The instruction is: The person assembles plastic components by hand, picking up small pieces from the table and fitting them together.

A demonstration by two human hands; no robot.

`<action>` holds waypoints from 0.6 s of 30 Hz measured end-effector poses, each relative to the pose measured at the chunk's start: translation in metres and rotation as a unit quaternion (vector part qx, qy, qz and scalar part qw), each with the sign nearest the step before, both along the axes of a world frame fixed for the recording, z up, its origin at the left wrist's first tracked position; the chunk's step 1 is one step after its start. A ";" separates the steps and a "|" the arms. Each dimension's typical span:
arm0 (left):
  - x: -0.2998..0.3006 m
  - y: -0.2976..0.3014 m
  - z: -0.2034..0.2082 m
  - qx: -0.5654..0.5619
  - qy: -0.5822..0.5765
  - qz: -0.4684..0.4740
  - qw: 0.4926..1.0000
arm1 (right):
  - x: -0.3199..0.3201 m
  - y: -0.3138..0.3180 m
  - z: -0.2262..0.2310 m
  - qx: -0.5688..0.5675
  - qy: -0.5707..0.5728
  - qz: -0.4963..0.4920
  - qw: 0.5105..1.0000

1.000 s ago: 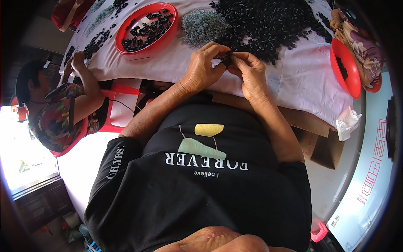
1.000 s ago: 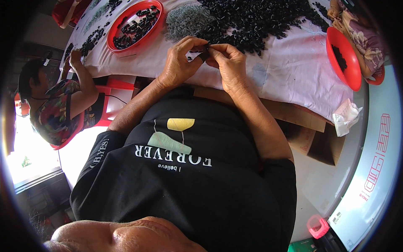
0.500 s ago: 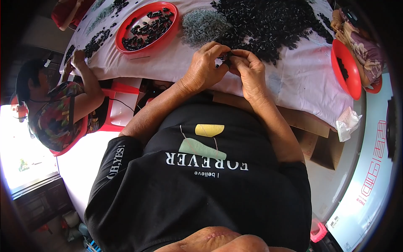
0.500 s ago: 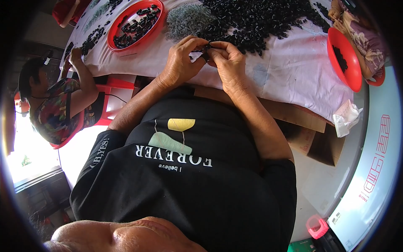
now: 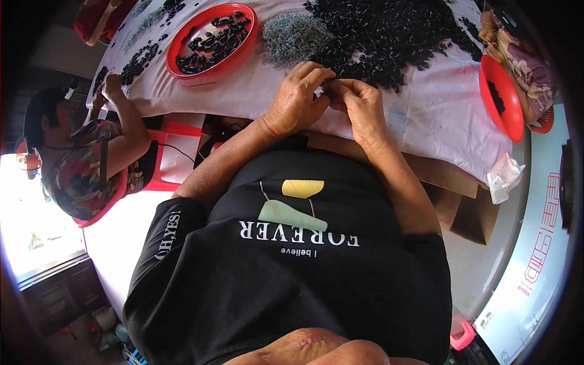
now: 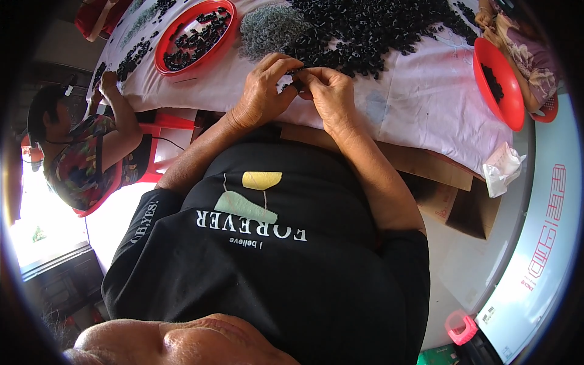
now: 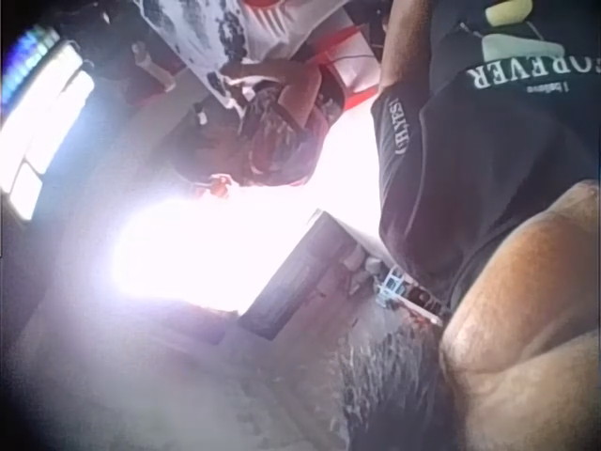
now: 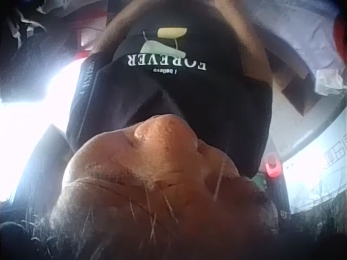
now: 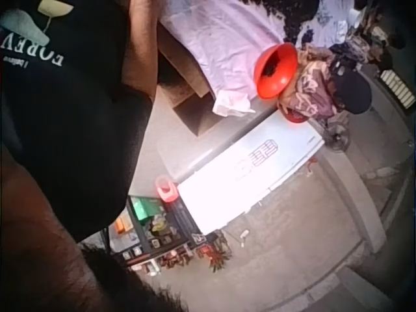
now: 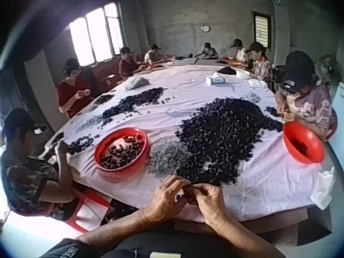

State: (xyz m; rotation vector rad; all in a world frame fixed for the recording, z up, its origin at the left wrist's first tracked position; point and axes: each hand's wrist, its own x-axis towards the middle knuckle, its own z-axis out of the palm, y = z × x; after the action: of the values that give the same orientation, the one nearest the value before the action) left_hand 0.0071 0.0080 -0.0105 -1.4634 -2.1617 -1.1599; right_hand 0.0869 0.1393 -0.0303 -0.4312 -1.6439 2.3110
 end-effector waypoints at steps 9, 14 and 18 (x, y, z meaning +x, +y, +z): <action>0.000 0.002 -0.005 0.021 0.015 0.001 1.000 | 0.003 -0.006 0.002 0.061 0.007 -0.020 0.998; -0.002 0.001 -0.007 0.038 0.020 -0.003 0.999 | 0.002 -0.006 -0.001 0.035 0.012 -0.026 0.999; -0.002 0.003 -0.007 0.041 0.014 0.002 0.999 | 0.002 -0.007 0.000 0.037 0.014 -0.026 0.999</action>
State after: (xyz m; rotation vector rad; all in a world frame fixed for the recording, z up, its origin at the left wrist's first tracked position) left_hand 0.0056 0.0108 -0.0172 -1.4304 -2.0728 -1.2049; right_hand 0.0886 0.1324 -0.0306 -0.4191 -1.6789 2.2012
